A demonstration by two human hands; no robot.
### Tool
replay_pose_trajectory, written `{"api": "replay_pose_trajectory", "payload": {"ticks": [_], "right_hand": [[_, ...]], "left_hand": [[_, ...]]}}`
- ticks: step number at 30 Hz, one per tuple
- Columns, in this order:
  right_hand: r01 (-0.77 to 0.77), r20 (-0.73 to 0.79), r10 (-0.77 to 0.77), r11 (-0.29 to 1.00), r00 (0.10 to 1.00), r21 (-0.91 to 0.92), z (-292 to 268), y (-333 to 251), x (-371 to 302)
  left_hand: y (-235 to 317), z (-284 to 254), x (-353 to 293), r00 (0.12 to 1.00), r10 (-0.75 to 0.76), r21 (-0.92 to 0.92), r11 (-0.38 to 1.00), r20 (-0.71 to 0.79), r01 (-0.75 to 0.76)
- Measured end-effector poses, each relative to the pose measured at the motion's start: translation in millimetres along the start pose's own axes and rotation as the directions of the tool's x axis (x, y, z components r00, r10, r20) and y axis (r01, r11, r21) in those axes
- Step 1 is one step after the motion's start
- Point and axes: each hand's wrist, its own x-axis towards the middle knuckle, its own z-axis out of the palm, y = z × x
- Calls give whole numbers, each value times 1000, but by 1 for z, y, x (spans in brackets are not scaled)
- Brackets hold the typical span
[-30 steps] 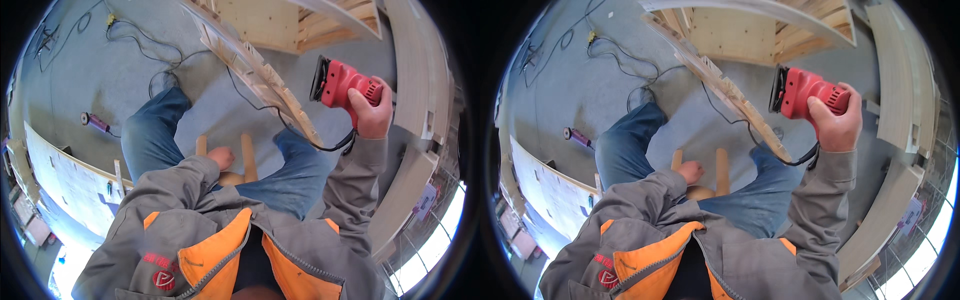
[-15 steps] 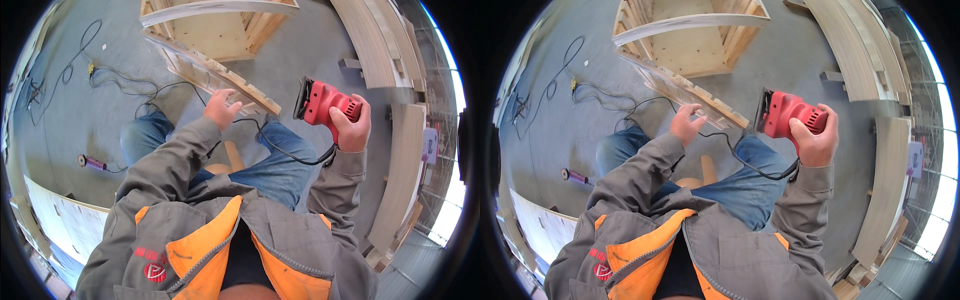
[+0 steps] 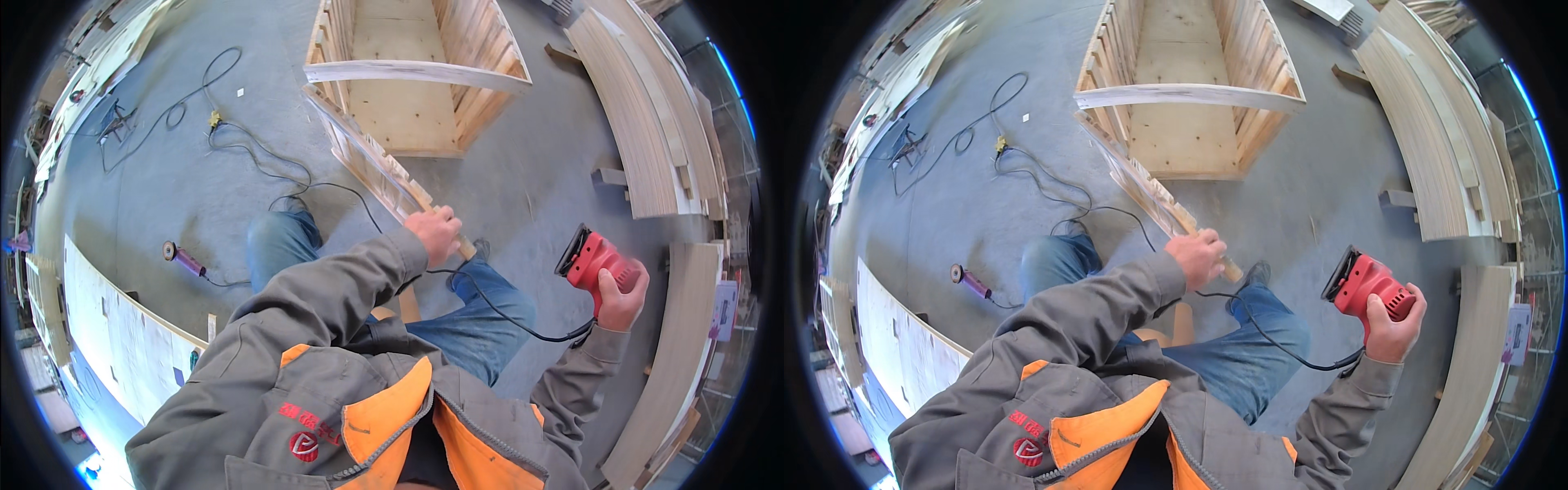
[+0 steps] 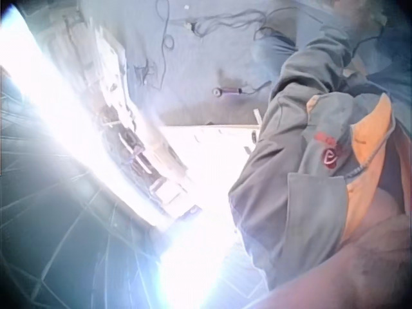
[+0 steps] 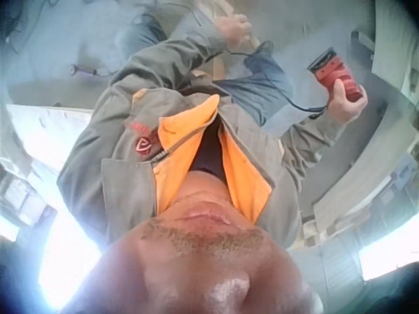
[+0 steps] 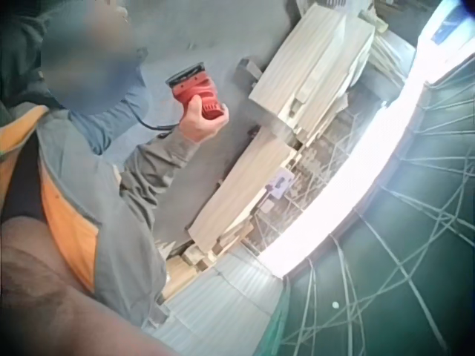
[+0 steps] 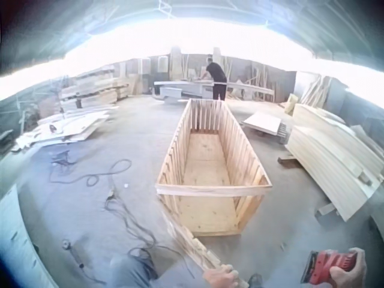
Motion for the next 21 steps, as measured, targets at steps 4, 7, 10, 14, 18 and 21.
{"api": "replay_pose_trajectory", "payload": {"ticks": [4, 7, 10, 14, 18, 21], "right_hand": [[96, 30, -97, 995, 995, 20, 15, -7, 22], [166, 87, -167, 986, 982, 24, 42, -37, 37], [232, 151, -241, 970, 959, 70, 88, -66, 50], [370, 281, -364, 929, 888, 36, 175, -144, 45], [484, 437, -478, 869, 762, 107, 268, -233, 21], [606, 521, -592, 777, 614, 169, 333, -273, 8]], "left_hand": [[-8, -3, -54, 996, 42, -18, 999, -73, -44], [-14, -14, -103, 989, 54, -14, 998, -141, -56], [-33, -29, -141, 986, 64, -39, 997, -155, -71], [-49, -54, -183, 993, 11, -53, 998, -121, -18], [-64, -72, -213, 995, -33, -43, 999, -92, 29], [-75, -81, -229, 987, -136, -68, 989, -86, 131]]}}
